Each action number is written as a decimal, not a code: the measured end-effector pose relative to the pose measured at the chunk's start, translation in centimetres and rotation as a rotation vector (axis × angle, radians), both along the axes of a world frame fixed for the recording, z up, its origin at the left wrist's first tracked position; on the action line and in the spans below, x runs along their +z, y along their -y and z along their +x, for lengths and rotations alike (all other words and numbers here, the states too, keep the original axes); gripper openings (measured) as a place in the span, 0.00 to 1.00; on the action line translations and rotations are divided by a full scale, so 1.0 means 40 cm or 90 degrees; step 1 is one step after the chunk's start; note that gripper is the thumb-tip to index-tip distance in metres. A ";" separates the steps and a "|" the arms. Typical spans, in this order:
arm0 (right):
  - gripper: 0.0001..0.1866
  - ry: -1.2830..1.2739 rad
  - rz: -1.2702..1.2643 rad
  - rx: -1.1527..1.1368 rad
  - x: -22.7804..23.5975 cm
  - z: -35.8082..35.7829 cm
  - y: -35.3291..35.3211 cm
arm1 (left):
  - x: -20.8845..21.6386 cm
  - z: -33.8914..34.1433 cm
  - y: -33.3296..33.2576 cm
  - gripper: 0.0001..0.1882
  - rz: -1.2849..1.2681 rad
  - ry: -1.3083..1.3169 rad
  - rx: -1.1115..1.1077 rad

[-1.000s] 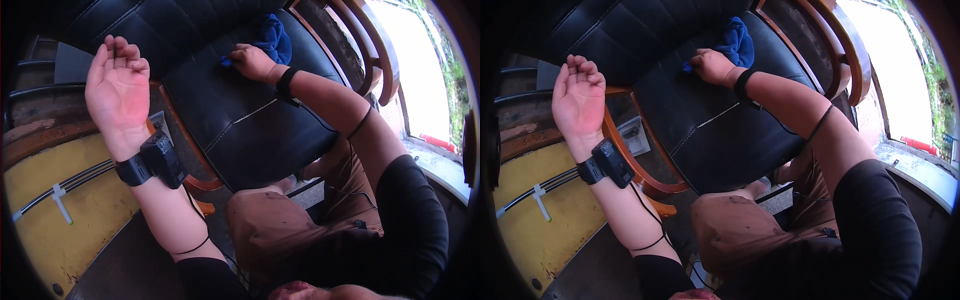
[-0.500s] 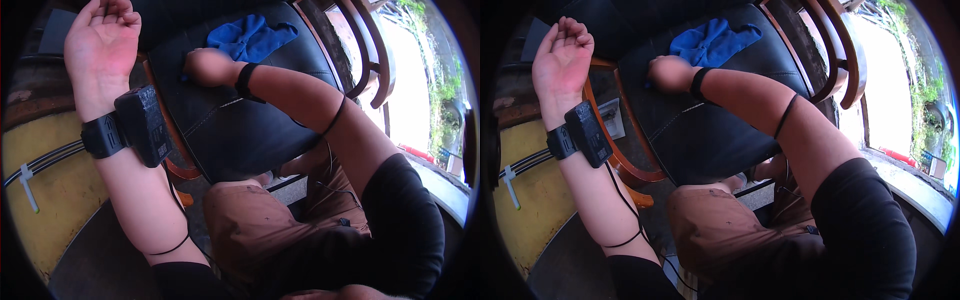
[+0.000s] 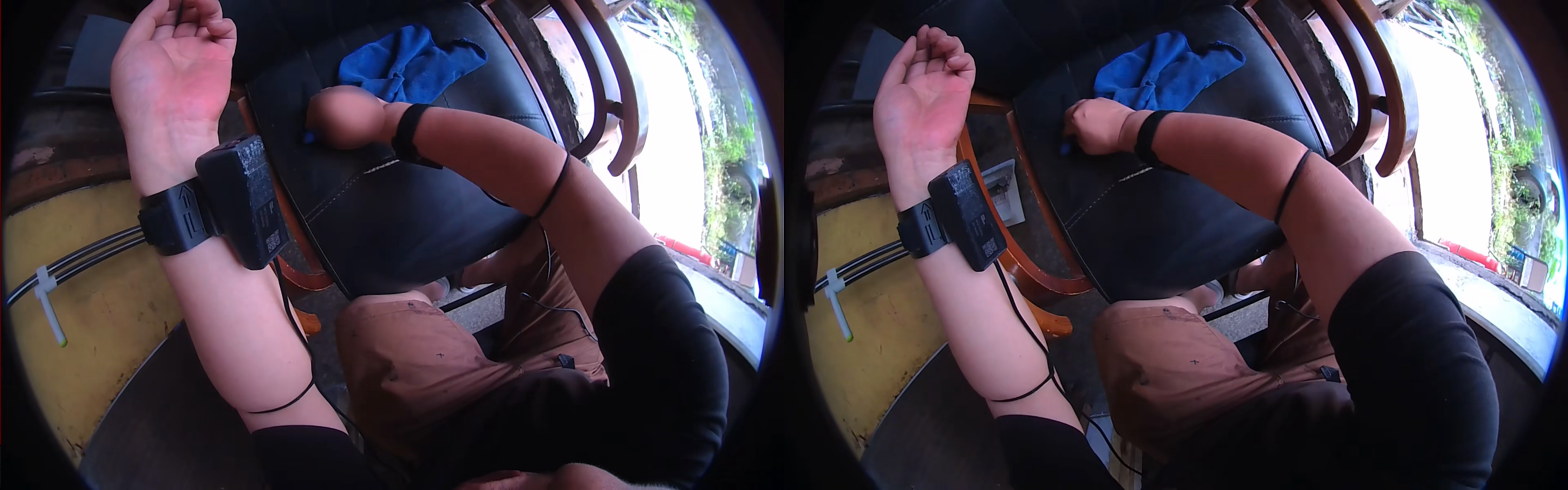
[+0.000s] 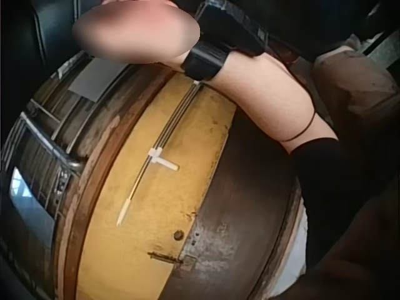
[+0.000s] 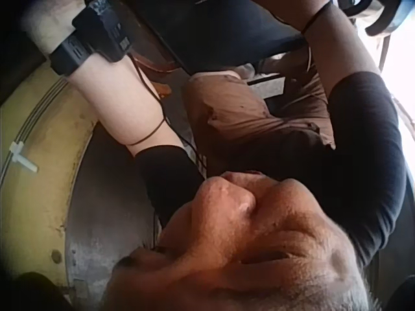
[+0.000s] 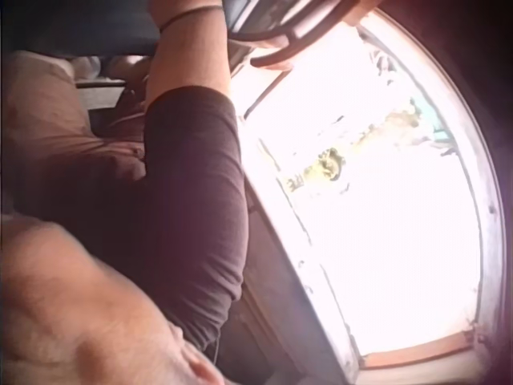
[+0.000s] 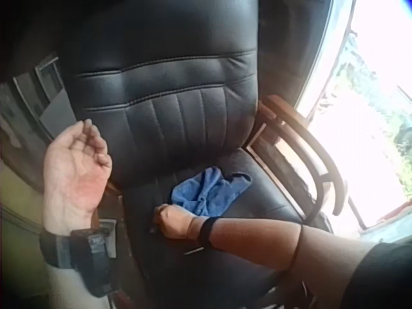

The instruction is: The person cleans a chair by wiping the seat and backrest with a cloth, using one hand to steady the frame. They then fold the cloth and wipe the seat again.

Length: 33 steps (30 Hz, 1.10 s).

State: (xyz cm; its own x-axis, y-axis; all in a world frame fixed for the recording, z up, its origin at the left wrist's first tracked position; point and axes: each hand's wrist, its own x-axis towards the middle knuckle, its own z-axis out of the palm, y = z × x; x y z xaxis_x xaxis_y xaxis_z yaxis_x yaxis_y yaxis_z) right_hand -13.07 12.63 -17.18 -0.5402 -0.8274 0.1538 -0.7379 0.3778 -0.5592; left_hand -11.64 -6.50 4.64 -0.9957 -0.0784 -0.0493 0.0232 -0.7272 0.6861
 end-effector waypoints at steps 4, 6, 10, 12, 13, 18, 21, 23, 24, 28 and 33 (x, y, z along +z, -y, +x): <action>0.17 -0.031 -0.007 -0.007 0.004 0.021 -0.005 | -0.005 0.005 -0.008 0.11 -0.011 0.028 0.045; 0.17 -0.034 0.014 -0.016 0.005 0.019 -0.007 | -0.008 0.002 -0.007 0.11 -0.014 0.024 0.039; 0.15 -0.045 0.005 -0.015 0.007 0.005 -0.011 | -0.005 0.000 -0.003 0.11 -0.020 0.012 0.025; 0.15 -0.044 0.059 0.052 0.010 0.001 -0.018 | -0.007 -0.004 -0.009 0.11 -0.025 0.022 0.037; 0.15 -0.042 0.058 0.051 0.014 -0.001 -0.015 | -0.009 -0.003 -0.003 0.11 -0.026 0.024 0.036; 0.15 -0.014 0.010 0.024 0.015 0.015 -0.016 | -0.008 -0.002 -0.007 0.11 -0.026 0.025 0.035; 0.17 -0.015 0.012 -0.010 0.014 -0.021 0.008 | -0.007 0.009 -0.002 0.11 -0.024 0.014 0.023; 0.17 -0.047 0.010 -0.091 0.015 -0.055 0.039 | 0.003 0.002 -0.011 0.11 -0.034 0.017 0.019; 0.16 -0.039 0.013 -0.202 0.008 -0.066 0.048 | 0.001 0.002 -0.017 0.10 -0.030 0.019 0.019; 0.15 -0.017 0.043 -0.260 0.006 -0.064 0.065 | 0.007 0.004 -0.019 0.10 -0.026 0.032 0.025; 0.13 0.050 0.052 0.060 0.038 0.053 0.003 | 0.020 0.029 -0.040 0.09 -0.027 0.047 0.083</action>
